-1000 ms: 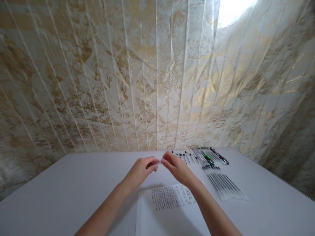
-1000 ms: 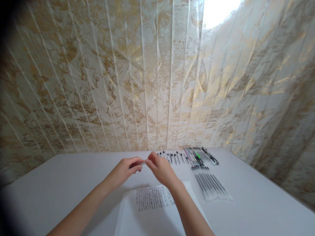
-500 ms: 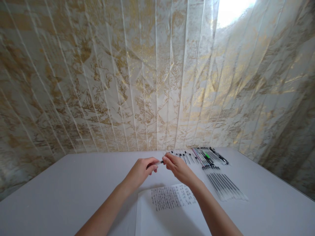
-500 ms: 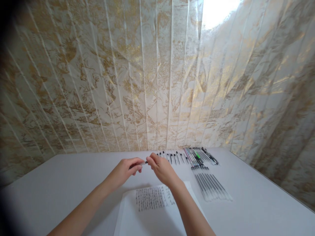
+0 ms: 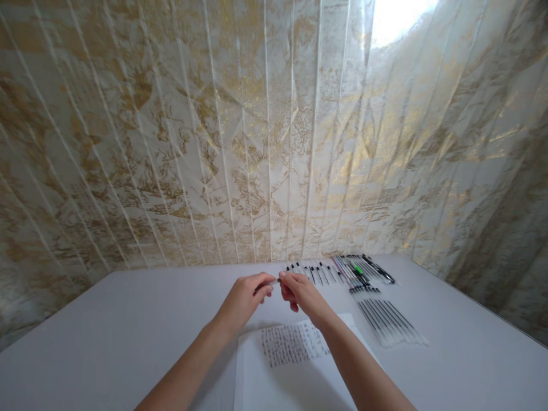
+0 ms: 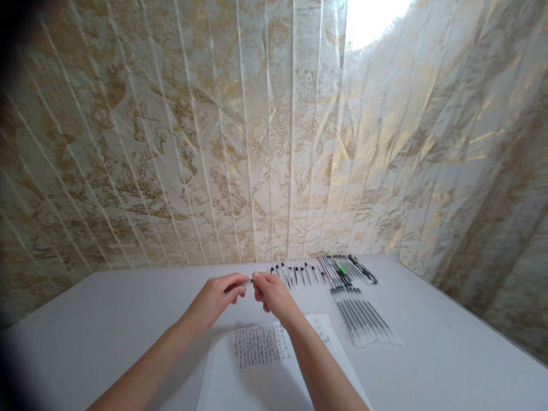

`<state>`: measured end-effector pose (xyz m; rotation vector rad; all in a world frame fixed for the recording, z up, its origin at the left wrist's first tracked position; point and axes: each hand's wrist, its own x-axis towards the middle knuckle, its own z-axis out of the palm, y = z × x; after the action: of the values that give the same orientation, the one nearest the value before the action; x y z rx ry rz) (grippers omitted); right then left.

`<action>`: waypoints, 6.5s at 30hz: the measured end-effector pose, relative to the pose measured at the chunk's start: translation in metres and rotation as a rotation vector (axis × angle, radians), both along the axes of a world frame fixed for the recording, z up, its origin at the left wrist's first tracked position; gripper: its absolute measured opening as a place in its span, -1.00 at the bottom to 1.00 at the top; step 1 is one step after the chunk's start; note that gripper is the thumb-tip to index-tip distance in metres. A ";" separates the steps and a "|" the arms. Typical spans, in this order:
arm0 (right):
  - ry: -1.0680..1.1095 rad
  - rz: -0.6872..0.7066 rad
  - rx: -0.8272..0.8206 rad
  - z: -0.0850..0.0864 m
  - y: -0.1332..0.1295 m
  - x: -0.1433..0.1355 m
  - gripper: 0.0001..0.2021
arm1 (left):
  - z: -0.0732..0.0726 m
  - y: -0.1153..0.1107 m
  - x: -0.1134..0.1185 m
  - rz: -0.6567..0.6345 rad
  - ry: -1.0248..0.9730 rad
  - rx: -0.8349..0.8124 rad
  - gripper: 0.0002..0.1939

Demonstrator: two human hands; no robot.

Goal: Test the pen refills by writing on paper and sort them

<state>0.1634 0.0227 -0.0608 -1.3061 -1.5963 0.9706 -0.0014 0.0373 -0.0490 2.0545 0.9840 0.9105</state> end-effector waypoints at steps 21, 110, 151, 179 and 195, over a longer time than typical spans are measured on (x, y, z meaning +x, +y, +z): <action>-0.410 -0.007 -0.024 0.022 -0.020 0.005 -0.69 | -0.021 -0.003 0.031 0.213 -1.043 -0.927 -0.79; -0.049 -0.166 -0.022 -0.073 -0.078 -0.038 -0.91 | -0.085 -0.033 -0.035 0.163 0.319 0.200 -0.86; 0.065 -0.008 0.145 -0.011 -0.089 -0.038 -0.97 | -0.081 -0.062 -0.023 -0.114 -0.268 0.058 -0.34; -0.580 0.154 0.773 -0.035 -0.092 -0.039 -0.83 | -0.056 -0.072 -0.002 0.212 -1.066 -0.981 -0.86; -0.567 -0.187 0.248 -0.007 -0.074 0.000 -0.84 | -0.072 -0.077 -0.004 0.002 -0.501 -0.617 -0.62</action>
<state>0.1630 -0.0517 -0.0682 -1.6023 -1.8915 0.2785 -0.0050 -0.0397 -0.1208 1.2320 0.8475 0.9151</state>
